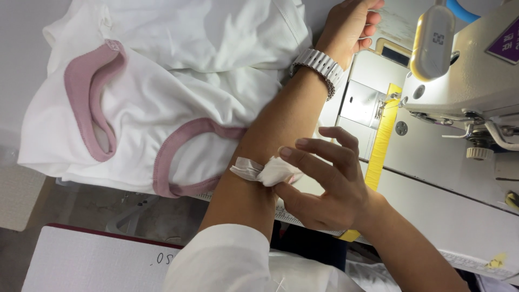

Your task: The person is carefully peeling and removing a white adhesive bandage from their forearm while at a sewing workstation.

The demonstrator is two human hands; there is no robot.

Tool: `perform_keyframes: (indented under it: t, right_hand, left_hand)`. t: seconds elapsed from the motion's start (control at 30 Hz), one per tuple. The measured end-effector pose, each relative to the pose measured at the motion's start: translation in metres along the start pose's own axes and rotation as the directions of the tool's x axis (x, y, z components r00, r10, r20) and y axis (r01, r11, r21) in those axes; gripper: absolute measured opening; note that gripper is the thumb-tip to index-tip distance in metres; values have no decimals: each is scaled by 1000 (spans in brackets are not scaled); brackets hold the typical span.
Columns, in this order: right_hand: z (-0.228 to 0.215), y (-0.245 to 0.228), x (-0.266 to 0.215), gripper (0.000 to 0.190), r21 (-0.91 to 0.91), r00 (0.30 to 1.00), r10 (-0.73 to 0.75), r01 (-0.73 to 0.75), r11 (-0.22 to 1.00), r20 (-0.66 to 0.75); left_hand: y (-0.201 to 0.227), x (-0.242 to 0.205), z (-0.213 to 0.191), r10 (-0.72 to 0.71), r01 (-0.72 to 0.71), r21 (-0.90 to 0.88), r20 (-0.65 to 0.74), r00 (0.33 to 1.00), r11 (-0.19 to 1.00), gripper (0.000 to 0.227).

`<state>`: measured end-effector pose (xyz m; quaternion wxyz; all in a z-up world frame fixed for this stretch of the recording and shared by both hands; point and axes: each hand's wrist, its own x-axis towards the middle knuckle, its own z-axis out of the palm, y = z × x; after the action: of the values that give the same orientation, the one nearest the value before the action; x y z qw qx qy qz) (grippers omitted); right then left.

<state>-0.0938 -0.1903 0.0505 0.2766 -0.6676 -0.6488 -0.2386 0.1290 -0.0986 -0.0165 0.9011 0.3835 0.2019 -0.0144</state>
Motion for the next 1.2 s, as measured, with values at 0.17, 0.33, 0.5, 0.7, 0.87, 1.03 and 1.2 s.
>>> perform_keyframes:
  t: [0.17, 0.33, 0.5, 0.7, 0.87, 1.03, 1.2]
  right_hand:
    - [1, 4, -5, 20, 76, 998, 62, -62, 995, 7]
    - [0, 6, 2, 24, 131, 992, 122, -125, 984, 26]
    - [3, 7, -2, 19, 239, 969, 244, -246, 939, 41]
    - [6, 9, -5, 33, 337, 949, 312, -306, 891, 36]
    - [3, 9, -12, 40, 414, 937, 349, -328, 849, 27]
    - [-1, 5, -22, 31, 545, 845, 530, -414, 729, -67]
    - [1, -4, -26, 35, 495, 863, 498, -398, 773, -84]
  left_hand:
    - [0, 1, 0, -8, 8, -6, -8, 1000, 1000, 37]
    - [-3, 3, 0, 19, -19, 0, 7, 1000, 1000, 42]
    - [-11, 14, -1, 42, -40, -39, 32, 999, 998, 31]
    - [-11, 13, -2, 64, -64, -50, 8, 998, 997, 12]
    - [-16, 17, -6, 100, -99, -31, 28, 995, 995, 12]
    - [-18, 20, -8, 129, -128, -31, 35, 991, 991, 11]
    - [-17, 16, -7, 126, -126, -20, 30, 992, 992, 10]
